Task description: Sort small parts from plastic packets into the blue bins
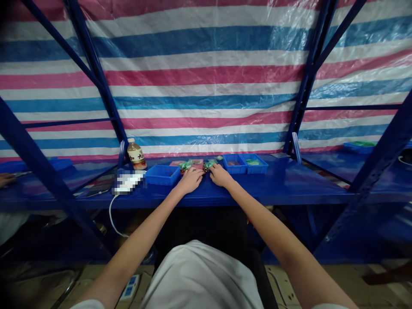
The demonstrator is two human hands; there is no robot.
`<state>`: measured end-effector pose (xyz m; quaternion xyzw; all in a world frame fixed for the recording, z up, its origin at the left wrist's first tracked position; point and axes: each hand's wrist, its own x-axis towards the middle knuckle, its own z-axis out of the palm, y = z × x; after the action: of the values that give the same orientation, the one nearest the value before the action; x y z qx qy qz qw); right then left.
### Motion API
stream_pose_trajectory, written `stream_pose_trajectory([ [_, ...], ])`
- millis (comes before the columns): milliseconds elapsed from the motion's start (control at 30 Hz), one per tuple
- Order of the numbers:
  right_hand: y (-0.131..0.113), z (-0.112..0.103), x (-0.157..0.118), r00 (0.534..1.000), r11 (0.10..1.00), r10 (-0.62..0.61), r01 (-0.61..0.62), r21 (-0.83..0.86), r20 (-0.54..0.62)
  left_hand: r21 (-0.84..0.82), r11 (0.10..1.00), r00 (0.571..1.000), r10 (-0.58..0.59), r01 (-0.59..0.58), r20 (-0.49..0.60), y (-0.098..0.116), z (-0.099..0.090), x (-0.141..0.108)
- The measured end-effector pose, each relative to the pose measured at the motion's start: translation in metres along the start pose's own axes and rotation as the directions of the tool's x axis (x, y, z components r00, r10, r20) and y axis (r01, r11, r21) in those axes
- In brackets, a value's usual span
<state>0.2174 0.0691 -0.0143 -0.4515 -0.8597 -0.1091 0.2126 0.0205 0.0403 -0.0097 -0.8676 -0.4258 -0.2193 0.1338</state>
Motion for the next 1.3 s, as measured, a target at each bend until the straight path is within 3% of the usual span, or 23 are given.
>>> stream_pose_trajectory([
  [333,-0.002,-0.005,-0.001,0.999,0.999,-0.019,0.020,-0.038,0.032,-0.016,1.000,0.997,-0.019,0.018,-0.069,-0.002,-0.004,-0.005],
  [567,-0.004,-0.011,-0.006,0.997,0.994,-0.078,0.077,0.084,0.016,0.016,0.999,0.997,-0.026,0.027,-0.074,-0.003,-0.001,-0.006],
  [800,-0.010,-0.019,-0.026,0.999,0.949,0.003,0.010,0.314,-0.041,-0.017,0.999,0.993,0.034,-0.036,-0.110,0.002,-0.011,-0.007],
  [1000,-0.023,-0.033,-0.038,1.000,0.759,0.016,-0.003,0.652,-0.014,-0.137,0.978,0.981,0.136,-0.155,-0.135,0.012,-0.025,-0.010],
  [1167,-0.026,-0.028,-0.038,0.985,0.498,0.164,-0.132,0.857,0.057,-0.137,0.979,0.977,0.124,-0.149,-0.175,0.016,-0.026,-0.011],
  [1300,-0.030,-0.025,-0.038,0.968,0.324,0.225,-0.184,0.928,0.113,-0.129,0.978,0.972,0.139,-0.165,-0.188,0.015,-0.024,-0.011],
])
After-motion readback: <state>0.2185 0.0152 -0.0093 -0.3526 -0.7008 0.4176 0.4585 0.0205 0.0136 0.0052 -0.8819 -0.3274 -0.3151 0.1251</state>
